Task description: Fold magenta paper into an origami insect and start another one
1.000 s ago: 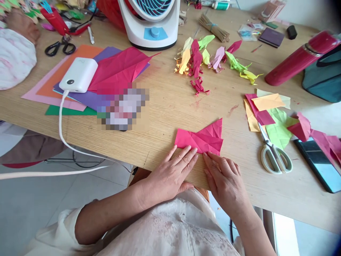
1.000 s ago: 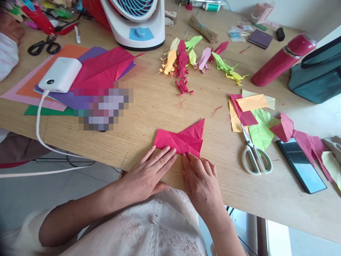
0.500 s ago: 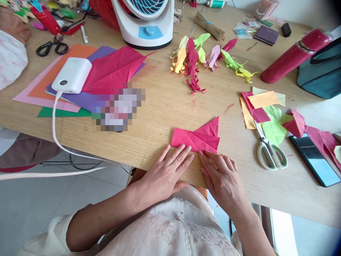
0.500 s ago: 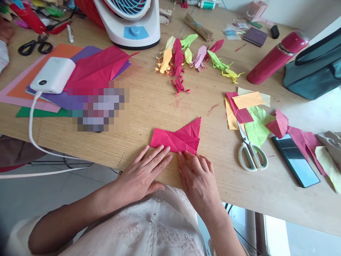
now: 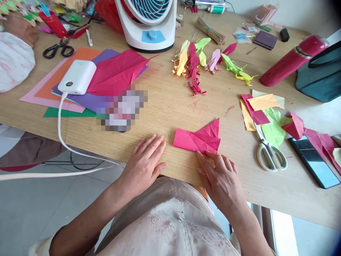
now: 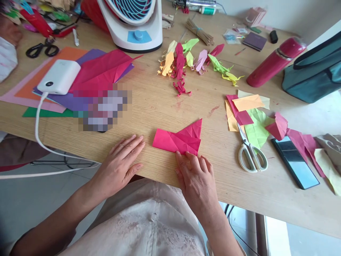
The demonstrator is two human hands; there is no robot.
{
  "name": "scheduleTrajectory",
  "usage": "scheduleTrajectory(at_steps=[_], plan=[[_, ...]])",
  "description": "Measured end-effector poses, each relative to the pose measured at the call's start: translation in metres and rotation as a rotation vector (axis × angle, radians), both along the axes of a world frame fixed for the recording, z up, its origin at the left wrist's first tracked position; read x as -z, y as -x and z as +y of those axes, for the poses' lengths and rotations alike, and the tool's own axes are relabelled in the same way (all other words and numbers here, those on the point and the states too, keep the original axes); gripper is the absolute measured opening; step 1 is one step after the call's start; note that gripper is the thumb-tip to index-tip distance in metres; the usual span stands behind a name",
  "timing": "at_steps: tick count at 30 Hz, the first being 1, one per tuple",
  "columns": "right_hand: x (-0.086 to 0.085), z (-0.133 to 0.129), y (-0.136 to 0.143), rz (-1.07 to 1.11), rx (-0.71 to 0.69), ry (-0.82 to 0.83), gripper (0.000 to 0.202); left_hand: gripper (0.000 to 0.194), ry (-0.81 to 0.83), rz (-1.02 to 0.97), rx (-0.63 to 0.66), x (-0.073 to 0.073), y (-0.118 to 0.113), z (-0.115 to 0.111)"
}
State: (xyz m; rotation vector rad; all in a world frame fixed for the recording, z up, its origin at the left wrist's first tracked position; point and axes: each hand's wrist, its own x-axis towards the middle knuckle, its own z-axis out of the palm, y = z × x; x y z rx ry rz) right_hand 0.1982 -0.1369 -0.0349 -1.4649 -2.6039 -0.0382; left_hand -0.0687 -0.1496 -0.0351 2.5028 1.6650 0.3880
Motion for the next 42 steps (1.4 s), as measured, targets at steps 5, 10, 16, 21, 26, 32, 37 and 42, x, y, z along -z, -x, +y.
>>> scheduleTrajectory(at_steps=[5,10,16,21,26,32,37,42], plan=[[-0.001,-0.001,0.002,-0.034,0.0,-0.017,0.046,0.045,-0.018,-0.044,0.054,0.001,-0.022,-0.008],[0.001,0.0,0.001,-0.026,-0.008,-0.014,0.049,0.054,0.081,0.103,0.001,-0.001,-0.045,-0.006],[0.003,0.001,-0.001,-0.002,-0.018,-0.005,0.052,0.056,0.086,0.185,-0.067,-0.002,-0.047,-0.001],[0.003,0.001,-0.001,0.017,-0.012,0.0,0.051,0.058,0.076,0.21,-0.079,-0.002,-0.044,-0.004],[0.002,0.0,0.0,0.004,-0.01,0.008,0.049,0.059,0.075,0.219,-0.076,-0.002,-0.044,-0.004],[0.001,0.0,0.0,0.01,-0.011,0.006,0.049,0.06,0.08,0.203,-0.072,-0.001,-0.043,-0.004],[0.001,0.0,0.001,0.002,-0.003,0.01,0.049,0.061,0.086,0.203,-0.072,-0.002,-0.043,-0.003],[0.0,0.0,0.001,-0.02,0.006,0.007,0.047,0.06,0.099,0.229,-0.071,-0.003,-0.043,-0.002]])
